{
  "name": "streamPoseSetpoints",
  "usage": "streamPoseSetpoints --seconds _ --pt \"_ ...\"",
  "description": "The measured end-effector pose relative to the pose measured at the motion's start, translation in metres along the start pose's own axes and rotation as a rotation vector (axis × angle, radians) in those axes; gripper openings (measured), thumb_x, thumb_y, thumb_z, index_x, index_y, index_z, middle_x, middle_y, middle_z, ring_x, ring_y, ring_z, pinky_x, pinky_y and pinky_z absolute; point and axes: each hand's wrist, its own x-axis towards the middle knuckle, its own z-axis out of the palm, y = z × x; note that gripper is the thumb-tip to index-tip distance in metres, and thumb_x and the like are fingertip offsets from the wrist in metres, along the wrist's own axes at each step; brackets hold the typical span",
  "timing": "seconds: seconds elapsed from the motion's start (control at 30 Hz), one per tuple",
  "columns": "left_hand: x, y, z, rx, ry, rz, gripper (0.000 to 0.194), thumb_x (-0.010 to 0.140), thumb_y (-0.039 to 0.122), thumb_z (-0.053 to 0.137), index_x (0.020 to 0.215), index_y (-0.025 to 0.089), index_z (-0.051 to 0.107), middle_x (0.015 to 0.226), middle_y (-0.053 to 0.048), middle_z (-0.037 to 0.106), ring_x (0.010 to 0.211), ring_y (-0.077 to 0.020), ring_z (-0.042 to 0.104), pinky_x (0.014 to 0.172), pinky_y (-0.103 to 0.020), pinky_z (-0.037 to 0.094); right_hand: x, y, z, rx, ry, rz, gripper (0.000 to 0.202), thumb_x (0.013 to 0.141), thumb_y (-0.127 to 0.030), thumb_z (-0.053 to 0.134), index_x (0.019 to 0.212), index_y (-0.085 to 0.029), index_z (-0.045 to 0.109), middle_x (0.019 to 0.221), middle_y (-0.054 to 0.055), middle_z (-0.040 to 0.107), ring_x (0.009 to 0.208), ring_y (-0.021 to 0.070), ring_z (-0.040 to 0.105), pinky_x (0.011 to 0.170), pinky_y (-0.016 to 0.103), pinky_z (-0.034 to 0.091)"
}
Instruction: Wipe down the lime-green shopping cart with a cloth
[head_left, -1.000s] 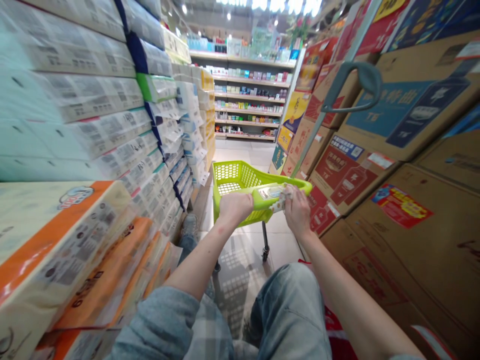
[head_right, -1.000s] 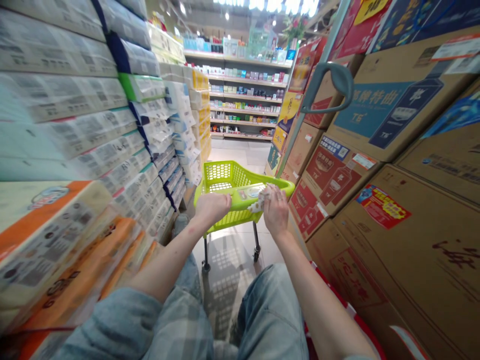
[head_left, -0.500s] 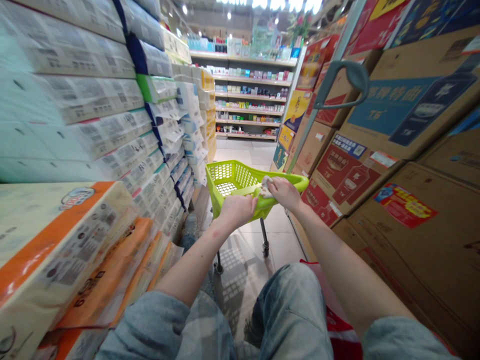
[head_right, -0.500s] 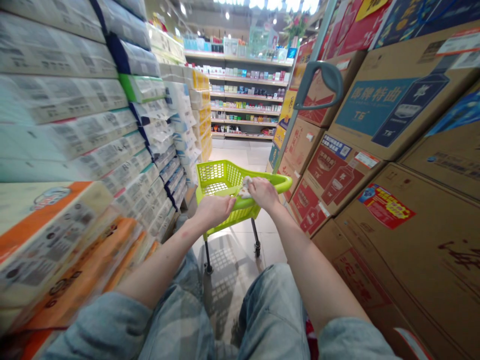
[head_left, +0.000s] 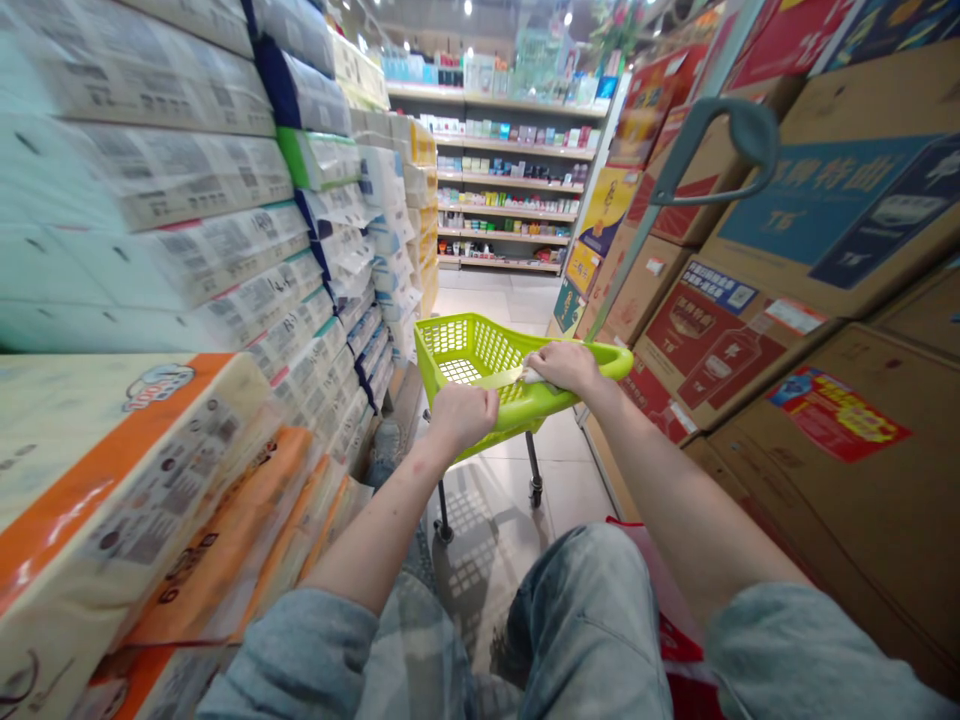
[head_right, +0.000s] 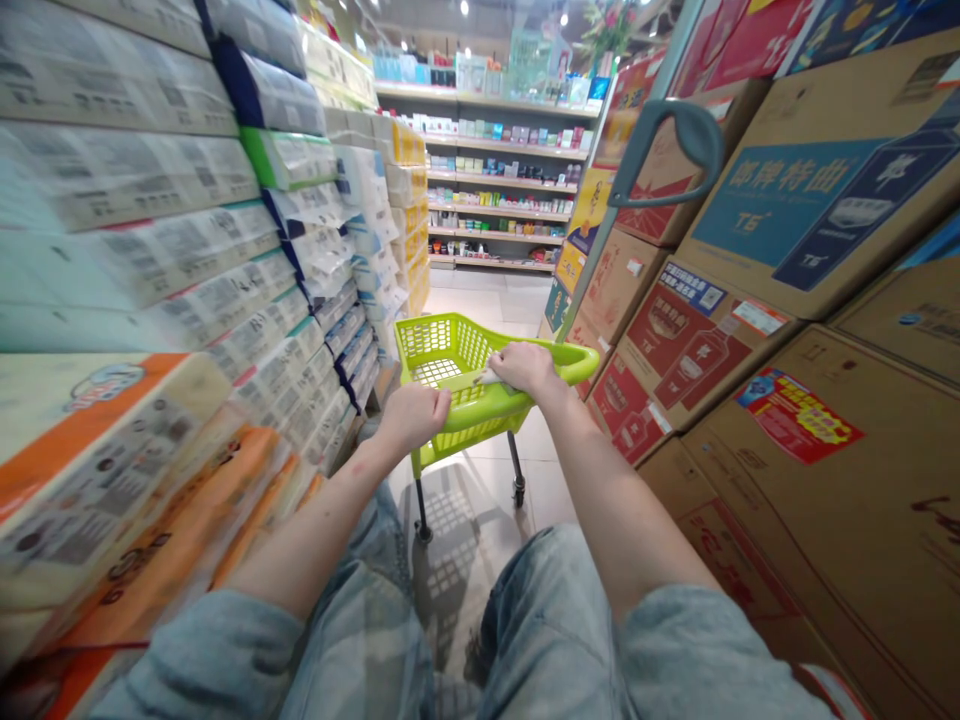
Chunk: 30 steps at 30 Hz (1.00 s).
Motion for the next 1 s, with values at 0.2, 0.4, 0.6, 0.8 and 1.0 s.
streamPoseSetpoints --seconds 0.2,0.4,0.6,0.8,1.0 --pt "-0.006 0.004 0.004 -0.030 0.094 -0.026 0.056 0.092 0.030 0.024 0.076 0.013 0.074 0.072 -0.012 0.070 0.075 -0.0212 0.065 0.070 -0.030 0.044 -0.005 -0.005 -0.007 -0.031 -0.091 -0.012 0.048 0.087 -0.044 0.035 0.096 -0.017 0.073 0.103 0.012 0.070 0.098 0.0238 0.063 0.078 0.026 0.044" --pt "-0.011 0.014 0.003 -0.052 0.117 -0.030 0.055 0.092 0.031 0.025 0.075 0.013 0.074 0.071 -0.012 0.070 0.072 -0.0208 0.065 0.069 -0.030 0.043 0.005 -0.009 -0.016 -0.047 -0.289 -0.077 0.044 0.082 -0.042 0.043 0.096 -0.014 0.073 0.102 0.014 0.070 0.092 0.0249 0.065 0.073 0.027 0.045" --pt "-0.013 0.018 0.002 -0.081 0.092 -0.054 0.055 0.092 0.032 0.025 0.076 0.013 0.074 0.075 -0.012 0.071 0.073 -0.0212 0.065 0.068 -0.030 0.042 -0.001 -0.014 -0.014 -0.030 -0.242 -0.091 0.040 0.080 -0.044 0.047 0.092 -0.016 0.073 0.096 0.013 0.071 0.090 0.0255 0.065 0.068 0.027 0.044" --pt "-0.012 0.017 0.002 -0.076 0.086 -0.051 0.055 0.092 0.032 0.025 0.077 0.013 0.074 0.077 -0.012 0.071 0.073 -0.0203 0.064 0.068 -0.029 0.042 -0.031 -0.013 -0.003 0.043 0.020 -0.121 0.040 0.087 -0.043 0.041 0.080 -0.019 0.072 0.086 0.009 0.071 0.083 0.0207 0.063 0.069 0.026 0.040" --pt "-0.007 0.022 0.005 -0.076 0.101 -0.031 0.055 0.092 0.031 0.025 0.077 0.013 0.074 0.076 -0.012 0.071 0.074 -0.0210 0.065 0.068 -0.030 0.043 -0.054 0.012 0.015 0.229 0.346 -0.220 0.038 0.093 -0.038 0.036 0.080 -0.019 0.066 0.082 0.006 0.067 0.079 0.0170 0.058 0.073 0.026 0.037"
